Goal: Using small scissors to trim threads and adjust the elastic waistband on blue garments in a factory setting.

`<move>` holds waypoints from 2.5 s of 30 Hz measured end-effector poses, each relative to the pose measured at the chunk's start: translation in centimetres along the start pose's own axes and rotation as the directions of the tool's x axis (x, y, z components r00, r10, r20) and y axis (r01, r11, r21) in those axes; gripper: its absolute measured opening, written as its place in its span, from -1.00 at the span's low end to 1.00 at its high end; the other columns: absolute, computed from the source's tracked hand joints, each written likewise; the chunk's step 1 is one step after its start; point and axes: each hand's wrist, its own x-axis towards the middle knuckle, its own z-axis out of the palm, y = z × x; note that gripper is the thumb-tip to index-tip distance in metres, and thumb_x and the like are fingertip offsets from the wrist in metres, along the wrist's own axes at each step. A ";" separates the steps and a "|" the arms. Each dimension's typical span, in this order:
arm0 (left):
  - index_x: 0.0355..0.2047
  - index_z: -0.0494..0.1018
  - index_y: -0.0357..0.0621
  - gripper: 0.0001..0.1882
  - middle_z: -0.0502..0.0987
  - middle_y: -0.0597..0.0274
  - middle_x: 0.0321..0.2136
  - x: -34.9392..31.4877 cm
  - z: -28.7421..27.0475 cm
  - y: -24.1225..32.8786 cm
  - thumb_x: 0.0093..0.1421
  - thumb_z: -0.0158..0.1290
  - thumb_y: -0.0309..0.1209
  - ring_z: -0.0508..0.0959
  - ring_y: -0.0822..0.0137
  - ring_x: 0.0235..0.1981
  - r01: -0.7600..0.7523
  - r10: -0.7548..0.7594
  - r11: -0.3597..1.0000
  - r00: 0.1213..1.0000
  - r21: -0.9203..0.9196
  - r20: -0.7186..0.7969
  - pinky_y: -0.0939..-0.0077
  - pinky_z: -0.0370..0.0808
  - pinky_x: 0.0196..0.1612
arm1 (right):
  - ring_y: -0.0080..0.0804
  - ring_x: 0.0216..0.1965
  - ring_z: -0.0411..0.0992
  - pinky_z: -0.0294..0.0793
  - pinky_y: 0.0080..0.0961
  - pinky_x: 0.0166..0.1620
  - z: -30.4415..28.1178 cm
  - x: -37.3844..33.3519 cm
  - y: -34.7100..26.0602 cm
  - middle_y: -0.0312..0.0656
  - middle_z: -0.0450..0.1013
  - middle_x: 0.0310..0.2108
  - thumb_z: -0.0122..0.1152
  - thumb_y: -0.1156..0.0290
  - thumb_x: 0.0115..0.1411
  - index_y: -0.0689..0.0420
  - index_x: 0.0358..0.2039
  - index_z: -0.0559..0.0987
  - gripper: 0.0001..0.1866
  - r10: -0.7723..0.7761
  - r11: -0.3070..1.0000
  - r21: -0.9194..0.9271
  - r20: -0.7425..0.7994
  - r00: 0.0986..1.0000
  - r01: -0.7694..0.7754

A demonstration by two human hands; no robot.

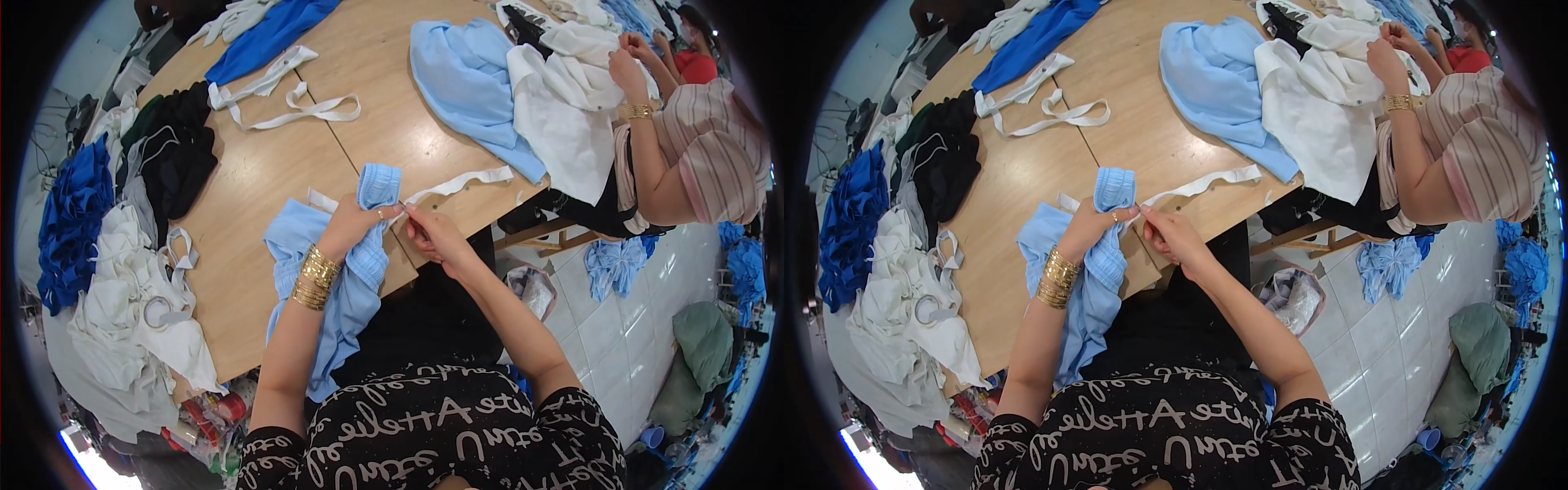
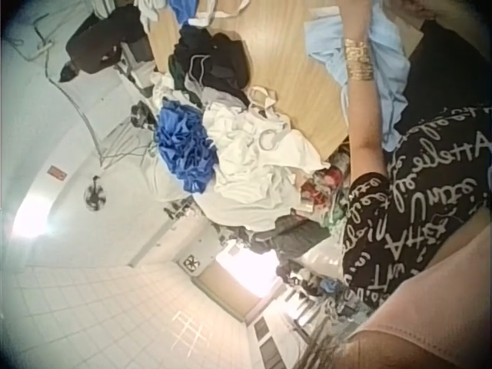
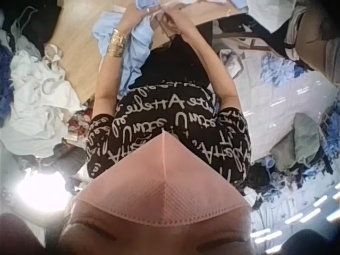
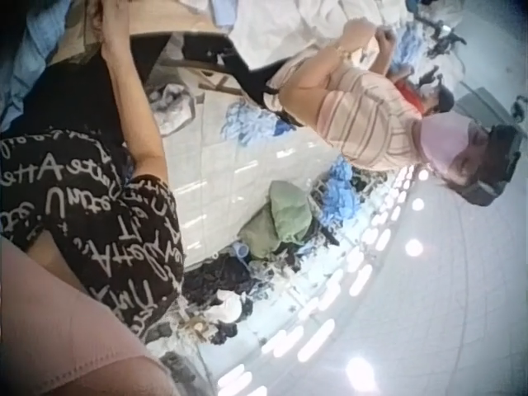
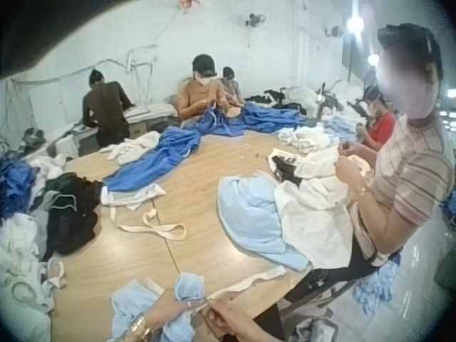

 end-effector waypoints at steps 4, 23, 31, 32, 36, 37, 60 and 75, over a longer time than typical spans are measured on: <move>-0.38 0.49 -0.25 -0.71 0.50 0.35 -0.48 0.0 -0.2 -0.1 -0.07 0.19 -0.31 0.41 0.55 -0.47 0.046 -0.045 0.998 0.998 -0.050 0.034 0.65 0.34 -0.40 | -0.74 -0.83 -0.12 -0.22 -0.70 -0.74 0.4 -0.1 0.2 -0.50 0.01 -0.84 -0.09 0.02 0.18 0.05 -0.70 0.29 -0.56 -0.044 0.998 0.042 0.013 0.999 0.043; -0.15 0.37 -0.25 -0.53 0.48 0.10 -0.29 2.3 -8.5 -1.8 -0.05 0.16 -0.29 0.49 0.27 -0.27 0.072 0.154 0.861 0.906 0.503 -0.394 0.48 0.40 -0.24 | -0.73 -0.85 -0.14 -0.24 -0.68 -0.76 -0.3 1.2 -0.5 -0.47 0.02 -0.86 -0.11 0.07 0.21 0.05 -0.73 0.25 -0.56 -0.110 0.982 0.159 0.038 0.993 0.102; -0.26 0.42 -0.20 -0.71 0.45 0.15 -0.28 -0.4 -3.4 3.4 0.02 0.11 -0.33 0.43 0.26 -0.19 -0.439 0.522 0.706 0.853 0.556 0.011 0.46 0.32 -0.12 | -0.73 -0.84 -0.14 -0.23 -0.69 -0.76 0.5 1.7 -1.2 -0.47 0.00 -0.85 -0.11 0.06 0.20 0.06 -0.73 0.25 -0.55 -0.072 0.989 0.134 0.018 0.997 0.069; -0.26 0.42 -0.20 -0.71 0.45 0.15 -0.28 -0.3 -2.2 3.1 0.02 0.11 -0.33 0.43 0.26 -0.19 -0.440 0.523 0.708 0.852 0.553 0.008 0.46 0.32 -0.12 | -0.73 -0.84 -0.14 -0.23 -0.69 -0.76 0.4 1.7 -1.1 -0.47 0.01 -0.85 -0.11 0.07 0.21 0.06 -0.73 0.25 -0.55 -0.073 0.988 0.141 0.021 0.997 0.069; -0.35 0.46 -0.23 -0.79 0.50 0.19 -0.42 -0.3 -0.9 2.3 0.06 0.07 -0.35 0.48 0.38 -0.33 -0.320 0.344 0.874 0.939 0.366 0.000 0.56 0.37 -0.24 | -0.74 -0.84 -0.13 -0.22 -0.71 -0.76 0.8 1.7 -0.9 -0.48 0.02 -0.85 -0.12 0.06 0.21 0.05 -0.73 0.26 -0.55 -0.077 0.985 0.161 0.060 0.995 0.067; -0.37 0.46 -0.23 -0.81 0.50 0.21 -0.45 -0.3 -0.8 2.2 0.07 0.06 -0.36 0.48 0.41 -0.36 -0.340 0.366 0.877 0.930 0.339 -0.014 0.58 0.37 -0.27 | -0.74 -0.84 -0.13 -0.22 -0.71 -0.76 0.8 1.6 -1.0 -0.48 0.02 -0.85 -0.12 0.06 0.21 0.05 -0.73 0.26 -0.55 -0.072 0.985 0.161 0.061 0.995 0.062; -0.47 0.46 -0.29 -0.84 0.46 0.17 -0.53 -0.4 -2.2 5.3 0.02 0.08 -0.41 0.46 0.38 -0.47 -0.407 0.350 0.808 0.913 0.426 0.208 0.53 0.37 -0.33 | -0.75 -0.76 -0.04 -0.13 -0.74 -0.70 0.4 1.2 -2.4 -0.45 0.11 -0.76 -0.10 0.14 0.23 0.08 -0.71 0.30 -0.58 -0.162 0.987 0.044 0.193 0.968 0.156; -0.51 0.47 -0.27 -0.83 0.46 0.21 -0.57 -0.5 -2.5 6.0 -0.02 0.10 -0.39 0.45 0.41 -0.49 -0.389 0.298 0.832 0.915 0.395 0.273 0.55 0.37 -0.35 | -0.74 -0.75 -0.01 -0.10 -0.76 -0.69 0.6 1.2 -2.8 -0.45 0.09 -0.75 -0.11 0.16 0.23 0.07 -0.70 0.26 -0.60 -0.344 0.926 -0.076 0.237 0.909 0.370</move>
